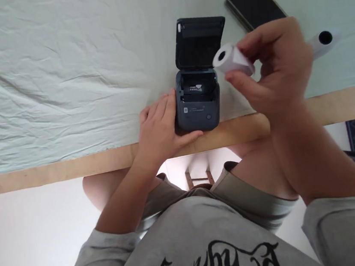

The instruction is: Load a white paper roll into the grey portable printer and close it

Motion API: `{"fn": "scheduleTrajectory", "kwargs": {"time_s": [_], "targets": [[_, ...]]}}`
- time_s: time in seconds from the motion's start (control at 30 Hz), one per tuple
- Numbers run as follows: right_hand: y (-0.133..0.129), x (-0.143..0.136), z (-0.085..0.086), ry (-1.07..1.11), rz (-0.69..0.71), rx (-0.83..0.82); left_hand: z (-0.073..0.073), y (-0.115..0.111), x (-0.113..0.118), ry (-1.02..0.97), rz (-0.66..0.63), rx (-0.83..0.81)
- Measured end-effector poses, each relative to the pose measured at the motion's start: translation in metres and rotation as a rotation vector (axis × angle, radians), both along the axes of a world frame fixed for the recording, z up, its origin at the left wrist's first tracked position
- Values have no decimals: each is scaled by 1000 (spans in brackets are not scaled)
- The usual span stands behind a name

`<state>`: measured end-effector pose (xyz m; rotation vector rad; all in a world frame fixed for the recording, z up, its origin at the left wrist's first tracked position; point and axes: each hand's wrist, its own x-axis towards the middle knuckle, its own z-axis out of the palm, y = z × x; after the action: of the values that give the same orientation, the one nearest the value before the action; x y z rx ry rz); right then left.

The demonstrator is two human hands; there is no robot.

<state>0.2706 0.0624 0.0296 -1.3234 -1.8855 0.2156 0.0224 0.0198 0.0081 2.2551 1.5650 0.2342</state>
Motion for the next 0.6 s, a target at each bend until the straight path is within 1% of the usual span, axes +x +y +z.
{"fn": "scheduleTrajectory", "kwargs": {"time_s": [0.1,0.17,0.2,0.3,0.37,0.6], "targets": [[-1,-18,3,-120,51,-127,-1,0,-1,2,-5,8],[2,-26,2,-189,87,-216,-3,-1,-1,1,-7,16],[5,-29,0,-203,102,-233,-3,-1,-1,-2,-8,20],[11,-33,-3,-228,121,-230,-4,-1,-1,-12,-7,33],[13,-34,-4,-248,109,-237,-4,-1,-1,-19,-7,29],[14,-33,-7,-272,117,-241,-3,-1,-1,-44,-11,1]]}}
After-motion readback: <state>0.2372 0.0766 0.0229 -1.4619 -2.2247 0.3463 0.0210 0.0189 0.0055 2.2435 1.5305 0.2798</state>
